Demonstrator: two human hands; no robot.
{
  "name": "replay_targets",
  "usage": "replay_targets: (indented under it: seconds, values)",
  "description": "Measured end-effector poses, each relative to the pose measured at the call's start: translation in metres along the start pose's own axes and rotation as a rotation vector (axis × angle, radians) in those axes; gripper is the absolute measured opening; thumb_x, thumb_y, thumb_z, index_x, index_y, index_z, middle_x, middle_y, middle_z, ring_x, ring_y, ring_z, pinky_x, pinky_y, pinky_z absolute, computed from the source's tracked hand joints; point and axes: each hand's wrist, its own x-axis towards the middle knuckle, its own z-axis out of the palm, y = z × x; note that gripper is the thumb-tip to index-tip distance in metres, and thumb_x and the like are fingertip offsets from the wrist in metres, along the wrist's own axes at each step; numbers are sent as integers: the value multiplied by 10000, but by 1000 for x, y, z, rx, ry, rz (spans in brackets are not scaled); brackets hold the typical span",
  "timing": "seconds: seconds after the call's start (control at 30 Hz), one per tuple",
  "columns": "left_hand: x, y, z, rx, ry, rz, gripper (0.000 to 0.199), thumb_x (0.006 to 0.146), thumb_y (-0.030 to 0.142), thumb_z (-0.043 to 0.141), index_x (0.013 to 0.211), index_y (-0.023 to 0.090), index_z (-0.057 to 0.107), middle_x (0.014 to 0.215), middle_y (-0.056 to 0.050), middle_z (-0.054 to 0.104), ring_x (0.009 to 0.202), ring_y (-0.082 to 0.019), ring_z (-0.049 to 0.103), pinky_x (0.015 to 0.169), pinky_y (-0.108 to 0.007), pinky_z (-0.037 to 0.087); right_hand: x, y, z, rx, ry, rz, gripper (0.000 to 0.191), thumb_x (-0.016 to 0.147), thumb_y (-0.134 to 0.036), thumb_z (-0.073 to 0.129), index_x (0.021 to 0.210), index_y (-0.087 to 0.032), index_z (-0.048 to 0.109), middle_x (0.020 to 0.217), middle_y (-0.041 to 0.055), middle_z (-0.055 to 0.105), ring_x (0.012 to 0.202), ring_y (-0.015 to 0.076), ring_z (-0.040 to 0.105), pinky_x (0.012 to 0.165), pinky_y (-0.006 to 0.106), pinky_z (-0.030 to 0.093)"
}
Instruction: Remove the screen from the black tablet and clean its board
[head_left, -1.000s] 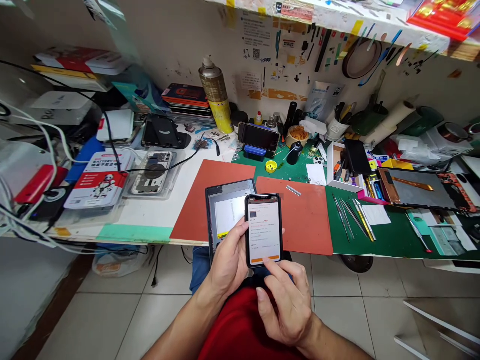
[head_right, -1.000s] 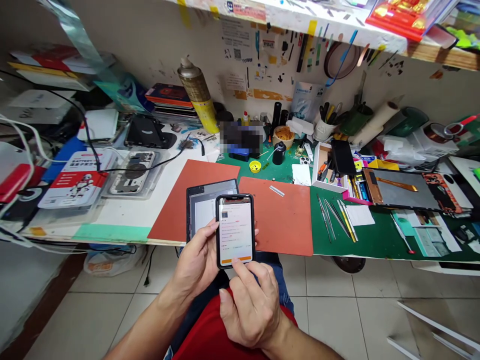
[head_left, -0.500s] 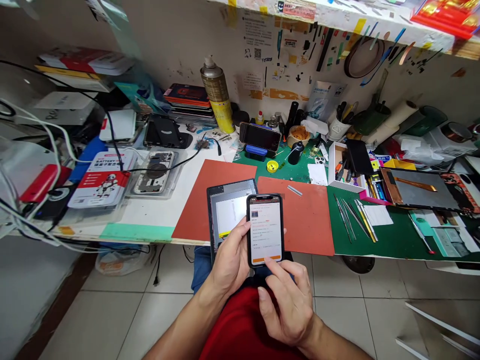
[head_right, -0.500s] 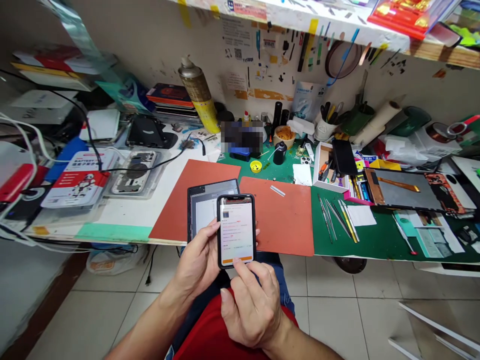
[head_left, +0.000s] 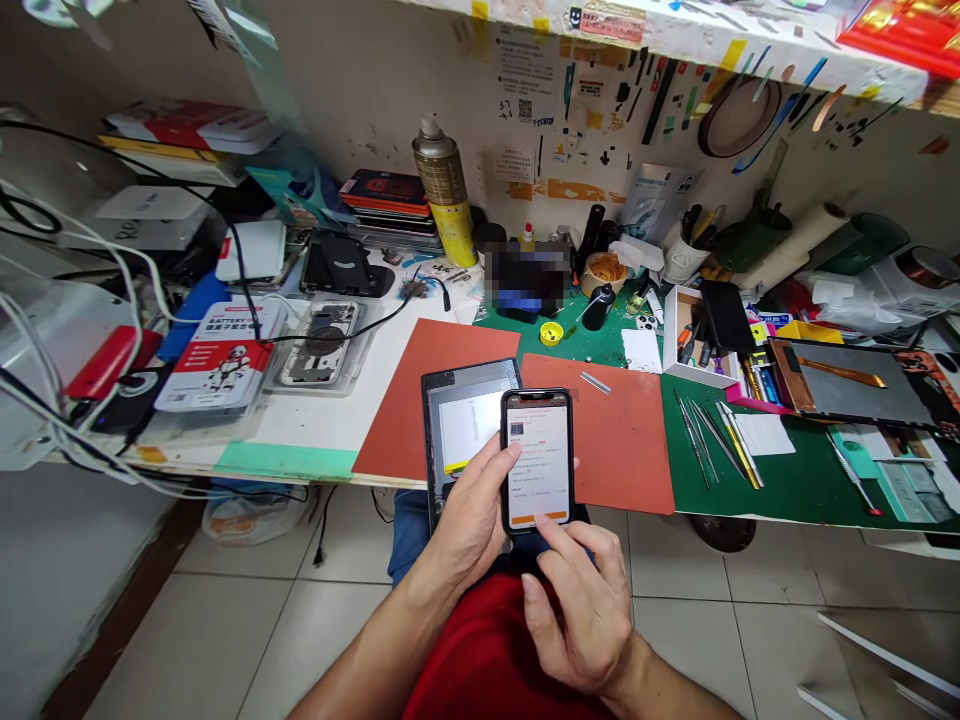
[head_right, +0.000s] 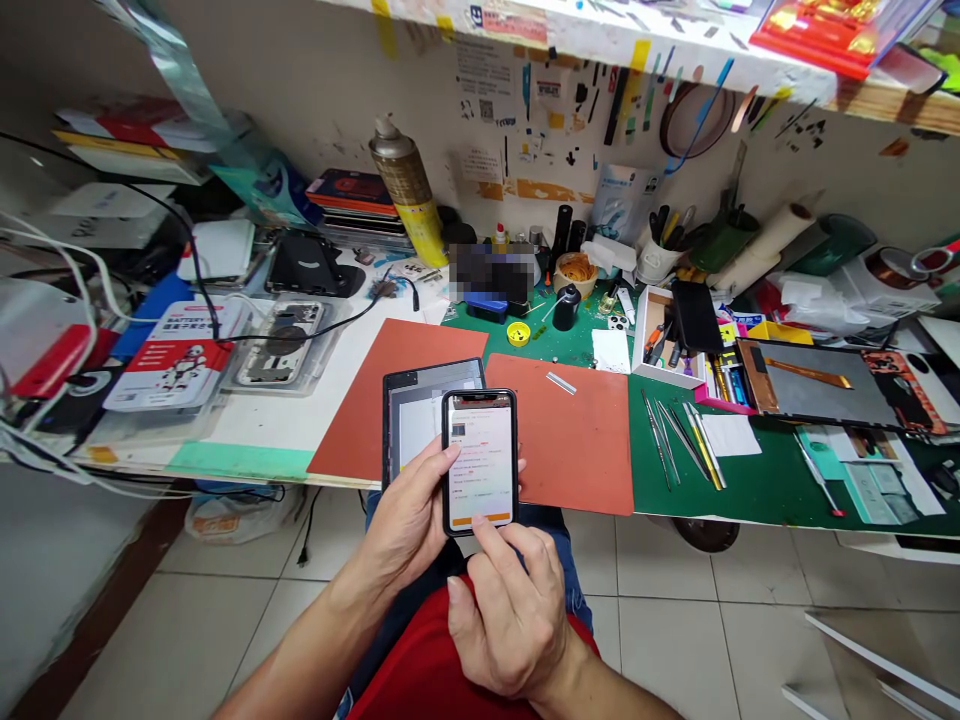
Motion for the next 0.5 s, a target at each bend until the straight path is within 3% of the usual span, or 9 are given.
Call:
replay_targets:
  seconds: [0.2, 0.5]
  values:
    - [1, 3, -4, -45, -28, -55, 439, 994, 411, 607, 1293, 103, 697, 1159, -196, 816, 1064, -394, 794, 925, -521, 651, 0, -1, 1, -1, 5, -3, 130, 941, -118, 615, 1039, -134, 699, 1182, 166, 793, 980, 273, 676, 831, 411, 574]
    - [0, 3, -3, -38, -23, -61, 458, 1002, 418, 580, 1293, 84, 700, 1179, -212, 808, 1086, -392, 788, 939, -515, 646, 0, 0, 0, 2, 3, -4, 141, 930, -109, 620, 1045, -133, 697, 1183, 167, 788, 976, 272, 675, 826, 409, 574]
